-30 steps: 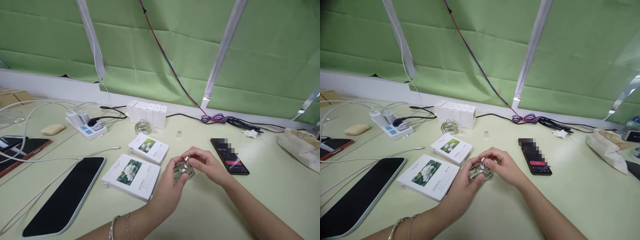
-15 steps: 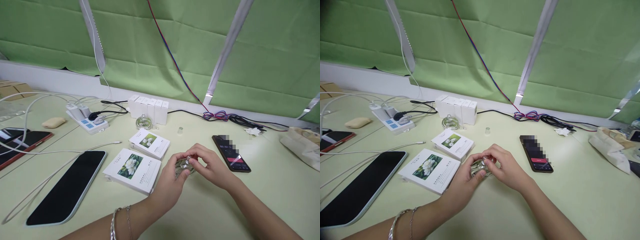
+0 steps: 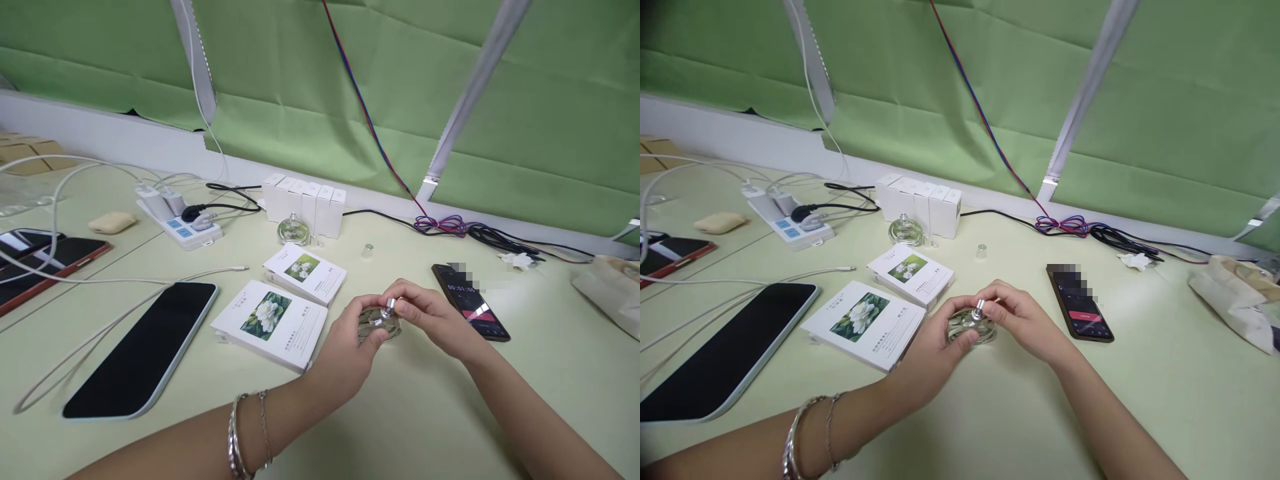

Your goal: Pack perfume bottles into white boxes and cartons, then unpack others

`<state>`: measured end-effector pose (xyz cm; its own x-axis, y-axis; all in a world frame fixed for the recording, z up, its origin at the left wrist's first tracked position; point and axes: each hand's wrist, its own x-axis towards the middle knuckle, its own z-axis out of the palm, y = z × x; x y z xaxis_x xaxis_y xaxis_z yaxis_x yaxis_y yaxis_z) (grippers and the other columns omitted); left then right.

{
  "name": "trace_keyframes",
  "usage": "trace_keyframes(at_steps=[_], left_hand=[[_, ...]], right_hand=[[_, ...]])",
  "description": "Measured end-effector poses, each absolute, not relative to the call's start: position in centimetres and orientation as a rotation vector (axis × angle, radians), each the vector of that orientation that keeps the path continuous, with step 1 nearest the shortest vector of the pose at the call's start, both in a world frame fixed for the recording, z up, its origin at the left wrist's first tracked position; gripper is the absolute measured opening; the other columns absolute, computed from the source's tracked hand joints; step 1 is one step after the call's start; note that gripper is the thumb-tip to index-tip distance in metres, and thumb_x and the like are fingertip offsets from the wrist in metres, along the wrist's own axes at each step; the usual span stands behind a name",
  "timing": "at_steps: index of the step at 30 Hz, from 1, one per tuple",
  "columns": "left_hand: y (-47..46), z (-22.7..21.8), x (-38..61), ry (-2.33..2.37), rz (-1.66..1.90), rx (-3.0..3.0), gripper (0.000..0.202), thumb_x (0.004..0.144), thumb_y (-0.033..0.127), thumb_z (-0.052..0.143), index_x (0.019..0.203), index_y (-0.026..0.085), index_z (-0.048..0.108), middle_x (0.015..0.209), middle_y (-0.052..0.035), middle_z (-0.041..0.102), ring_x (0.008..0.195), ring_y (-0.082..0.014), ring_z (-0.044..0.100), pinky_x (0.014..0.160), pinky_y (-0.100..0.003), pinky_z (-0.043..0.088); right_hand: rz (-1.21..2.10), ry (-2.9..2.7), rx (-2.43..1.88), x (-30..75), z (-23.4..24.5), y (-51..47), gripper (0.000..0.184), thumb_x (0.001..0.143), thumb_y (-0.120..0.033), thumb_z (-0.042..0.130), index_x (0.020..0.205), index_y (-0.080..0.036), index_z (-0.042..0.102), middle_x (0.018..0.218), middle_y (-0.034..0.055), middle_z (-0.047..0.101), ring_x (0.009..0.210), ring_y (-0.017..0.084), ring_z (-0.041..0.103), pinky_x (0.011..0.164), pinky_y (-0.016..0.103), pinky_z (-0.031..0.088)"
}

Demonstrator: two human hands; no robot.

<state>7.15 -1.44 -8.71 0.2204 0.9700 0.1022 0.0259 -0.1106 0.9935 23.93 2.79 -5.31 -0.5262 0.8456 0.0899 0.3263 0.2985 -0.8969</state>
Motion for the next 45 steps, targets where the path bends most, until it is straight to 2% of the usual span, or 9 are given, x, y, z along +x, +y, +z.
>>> trace_keyframes(at_steps=[5, 11, 15, 18, 21, 30, 41, 45], left_hand=[[-1.4, -8.7, 7.2, 0.988, 1.101, 1.387, 0.032, 0.081, 0.016, 0.052, 0.112, 0.024, 0.050, 0.109, -0.0033, 0.060, 0.101, -0.0192, 0.056, 0.088, -0.034, 0.044], [-1.4, -8.7, 7.1, 0.997, 1.092, 1.393, 0.031, 0.081, 0.017, 0.052, 0.112, 0.023, 0.050, 0.108, -0.0034, 0.060, 0.099, -0.0191, 0.056, 0.085, -0.033, 0.045], [-1.4, -8.5, 7.0, 1.000, 1.093, 1.408, 0.033, 0.081, 0.014, 0.051, 0.113, 0.024, 0.049, 0.113, -0.0033, 0.058, 0.104, -0.0185, 0.054, 0.089, -0.032, 0.044], [-1.5, -8.3, 7.1, 0.986, 1.108, 1.406, 0.032, 0.081, 0.012, 0.050, 0.112, 0.022, 0.050, 0.113, -0.0040, 0.058, 0.106, -0.0187, 0.053, 0.090, -0.032, 0.044], [-1.4, -8.3, 7.1, 0.960, 1.123, 1.397, 0.032, 0.081, 0.012, 0.050, 0.111, 0.021, 0.051, 0.112, -0.0046, 0.059, 0.106, -0.0189, 0.054, 0.089, -0.031, 0.045], [-1.3, -8.4, 7.2, 0.961, 1.108, 1.382, 0.031, 0.081, 0.014, 0.052, 0.111, 0.021, 0.051, 0.112, -0.0047, 0.060, 0.107, -0.0206, 0.054, 0.090, -0.034, 0.043], [-1.1, -8.9, 7.1, 0.971, 1.104, 1.378, 0.031, 0.082, 0.016, 0.053, 0.111, 0.024, 0.051, 0.113, -0.0038, 0.060, 0.107, -0.0211, 0.053, 0.091, -0.035, 0.042], [-1.1, -9.0, 7.1, 0.975, 1.104, 1.391, 0.030, 0.082, 0.019, 0.054, 0.111, 0.024, 0.052, 0.115, -0.0038, 0.058, 0.110, -0.0215, 0.051, 0.093, -0.035, 0.040]], right_hand=[[1.415, -1.809, -1.018, 24.1, -6.1, 3.2, 0.029, 0.084, -0.048, 0.050, 0.085, -0.020, 0.059, 0.079, 0.0019, 0.055, 0.072, 0.015, 0.051, 0.067, 0.029, 0.044], [1.416, -1.826, -1.006, 23.9, -5.9, 3.0, 0.027, 0.084, -0.046, 0.051, 0.084, -0.020, 0.059, 0.081, 0.0018, 0.054, 0.073, 0.014, 0.052, 0.067, 0.028, 0.044], [1.137, -2.029, -1.060, 23.8, -5.2, 2.4, 0.018, 0.085, -0.039, 0.052, 0.089, -0.022, 0.059, 0.088, 0.0035, 0.056, 0.078, 0.016, 0.056, 0.067, 0.028, 0.047], [0.780, -2.243, -1.108, 23.7, -4.4, 1.9, 0.014, 0.087, -0.033, 0.050, 0.094, -0.025, 0.059, 0.090, 0.0038, 0.059, 0.076, 0.016, 0.057, 0.067, 0.029, 0.047], [0.627, -2.364, -1.150, 23.7, -3.7, 1.8, 0.015, 0.088, -0.031, 0.048, 0.094, -0.027, 0.060, 0.090, 0.0037, 0.061, 0.072, 0.015, 0.058, 0.063, 0.028, 0.048], [0.747, -2.385, -1.119, 23.9, -3.2, 2.3, 0.014, 0.087, -0.031, 0.050, 0.090, -0.023, 0.061, 0.093, 0.0036, 0.062, 0.079, 0.015, 0.060, 0.072, 0.030, 0.050], [0.806, -2.308, -1.133, 23.7, -3.5, 2.4, 0.006, 0.084, -0.026, 0.054, 0.085, -0.023, 0.059, 0.087, 0.0007, 0.060, 0.073, 0.013, 0.057, 0.069, 0.027, 0.048], [0.824, -2.247, -1.165, 23.7, -3.7, 2.1, 0.005, 0.082, -0.028, 0.057, 0.083, -0.023, 0.059, 0.087, 0.0004, 0.060, 0.071, 0.012, 0.056, 0.067, 0.027, 0.047]])
